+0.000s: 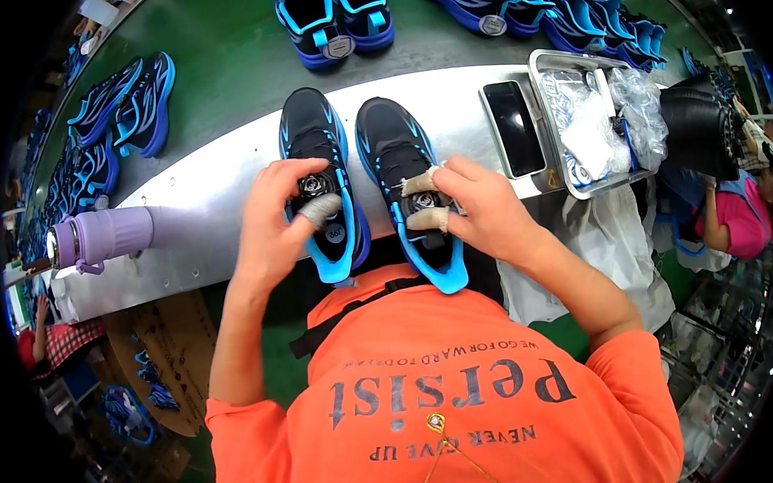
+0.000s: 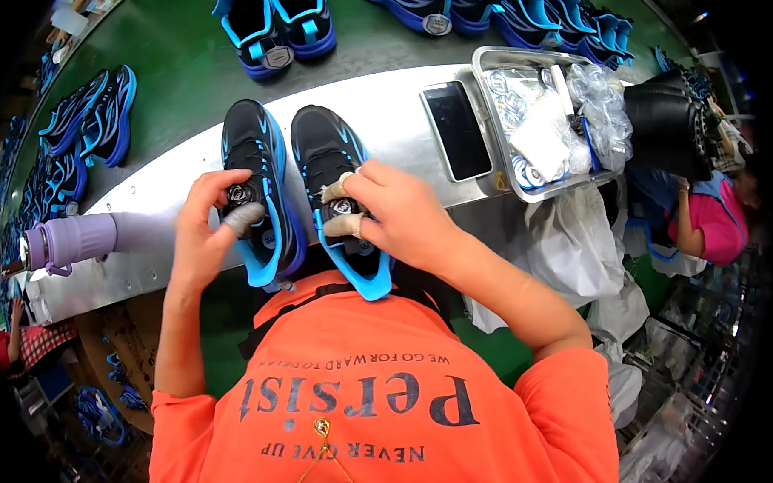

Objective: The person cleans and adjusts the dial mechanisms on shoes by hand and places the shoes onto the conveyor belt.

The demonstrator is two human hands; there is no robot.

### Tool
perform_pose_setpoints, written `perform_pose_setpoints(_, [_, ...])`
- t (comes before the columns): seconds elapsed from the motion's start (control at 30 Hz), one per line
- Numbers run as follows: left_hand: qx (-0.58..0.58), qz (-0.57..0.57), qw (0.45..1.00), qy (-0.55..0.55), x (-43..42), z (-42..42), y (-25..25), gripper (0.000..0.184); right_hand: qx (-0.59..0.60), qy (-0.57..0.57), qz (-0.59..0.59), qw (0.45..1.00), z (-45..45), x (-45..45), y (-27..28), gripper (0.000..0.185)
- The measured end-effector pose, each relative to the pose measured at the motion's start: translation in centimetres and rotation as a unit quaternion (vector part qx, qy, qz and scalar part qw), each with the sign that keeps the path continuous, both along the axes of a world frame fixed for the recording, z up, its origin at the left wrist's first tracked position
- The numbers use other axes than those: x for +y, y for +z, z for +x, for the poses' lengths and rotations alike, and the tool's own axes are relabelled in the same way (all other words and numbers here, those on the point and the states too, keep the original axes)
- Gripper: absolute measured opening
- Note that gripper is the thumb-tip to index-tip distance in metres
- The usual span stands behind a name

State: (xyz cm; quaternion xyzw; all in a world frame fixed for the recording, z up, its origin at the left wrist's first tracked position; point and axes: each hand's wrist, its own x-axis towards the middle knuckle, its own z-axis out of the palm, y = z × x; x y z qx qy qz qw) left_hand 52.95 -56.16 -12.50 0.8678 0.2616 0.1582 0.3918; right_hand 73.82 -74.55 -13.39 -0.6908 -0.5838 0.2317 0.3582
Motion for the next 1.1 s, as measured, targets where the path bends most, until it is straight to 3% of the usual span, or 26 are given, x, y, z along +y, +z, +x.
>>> perform_pose_setpoints(0.07, [-0.007, 0.098, 0.994, 0.039, -1.2, 0.8, 0.1, 0.039, 0.038, 0.006, -0.017, 0.999, 0.4, 0.0, 0.7, 0.032])
perform_pose_setpoints(0.13, [0.002, 0.029, 0.996, 0.088, -1.2, 1.2, -0.4, 0.040, 0.058, 0.010, -0.051, 0.997, 0.8, 0.0, 1.0, 0.034])
perform_pose_setpoints(0.23, [-0.022, -0.079, 0.996, -0.026, 1.0, 0.3, -1.7, 0.037, 0.036, 0.016, -0.059, 0.997, 1.0, 0.3, 1.5, 0.030])
perform_pose_setpoints(0.33, [-0.026, -0.083, 0.994, -0.068, 2.2, -0.1, -1.3, 0.038, 0.061, 0.000, -0.073, 0.995, 1.2, 0.7, 1.4, 0.025])
perform_pose_setpoints(0.37, [-0.009, -0.082, 0.996, -0.037, 1.5, 0.2, -0.9, 0.041, 0.062, -0.003, -0.076, 0.995, 1.3, 0.8, 1.6, 0.025])
perform_pose_setpoints(0.4, [-0.013, 0.002, 0.999, -0.043, 1.1, 0.4, -0.6, 0.046, 0.061, -0.008, -0.078, 0.995, 1.4, 1.0, 1.6, 0.024])
perform_pose_setpoints(0.47, [-0.026, 0.066, 0.997, -0.006, 0.5, 0.6, -1.0, 0.048, 0.035, 0.003, -0.079, 0.996, 1.5, 1.3, 1.6, 0.022])
perform_pose_setpoints(0.5, [-0.004, 0.053, 0.998, 0.023, 0.3, 0.7, -1.0, 0.047, 0.031, 0.007, -0.079, 0.996, 1.5, 1.5, 1.8, 0.022])
perform_pose_setpoints(0.6, [-0.013, -0.055, 0.998, -0.039, 1.6, 0.6, -1.7, 0.045, 0.027, 0.019, -0.076, 0.997, 1.6, 2.2, 2.3, 0.020])
perform_pose_setpoints(0.63, [-0.041, -0.057, 0.993, -0.098, 2.5, 0.5, -2.4, 0.045, 0.028, 0.022, -0.076, 0.996, 1.5, 2.4, 2.4, 0.020])
perform_pose_setpoints(0.73, [-0.010, -0.075, 0.989, -0.127, 3.1, 0.6, -1.3, 0.044, 0.030, 0.044, -0.046, 0.998, 1.4, 3.9, 2.1, 0.020])
perform_pose_setpoints(0.77, [-0.014, -0.031, 0.997, -0.066, 1.7, 0.9, -0.4, 0.043, 0.039, 0.053, -0.032, 0.997, 1.4, 4.6, 1.8, 0.021])
perform_pose_setpoints(0.8, [-0.057, 0.089, 0.994, -0.018, 0.5, 0.8, 0.0, 0.034, 0.048, 0.061, -0.018, 0.997, 1.2, 5.4, 1.4, 0.022])
perform_pose_setpoints(0.87, [-0.020, -0.003, 0.996, 0.085, -1.3, -0.8, 1.7, 0.020, 0.079, 0.090, -0.008, 0.993, 0.8, 7.2, 1.4, 0.025])
perform_pose_setpoints(0.9, [-0.051, -0.127, 0.978, 0.160, -2.3, -2.0, 0.7, 0.010, 0.102, 0.111, -0.013, 0.989, 0.5, 8.2, 1.8, 0.026])
perform_pose_setpoints(0.93, [0.033, -0.324, 0.925, 0.197, -2.8, -2.9, 1.3, 0.013, 0.123, 0.131, -0.017, 0.984, 0.1, 9.2, 2.0, 0.028])
perform_pose_setpoints(1.0, [-0.038, -0.543, 0.815, 0.197, -3.9, -3.8, 0.4, 0.018, 0.108, 0.206, 0.008, 0.973, -0.6, 10.8, 0.7, 0.035])
perform_pose_setpoints(1.1, [-0.128, -0.636, 0.733, 0.205, -4.4, -3.4, -0.2, 0.031, 0.046, 0.279, 0.044, 0.958, -1.1, 12.7, -1.2, 0.033])
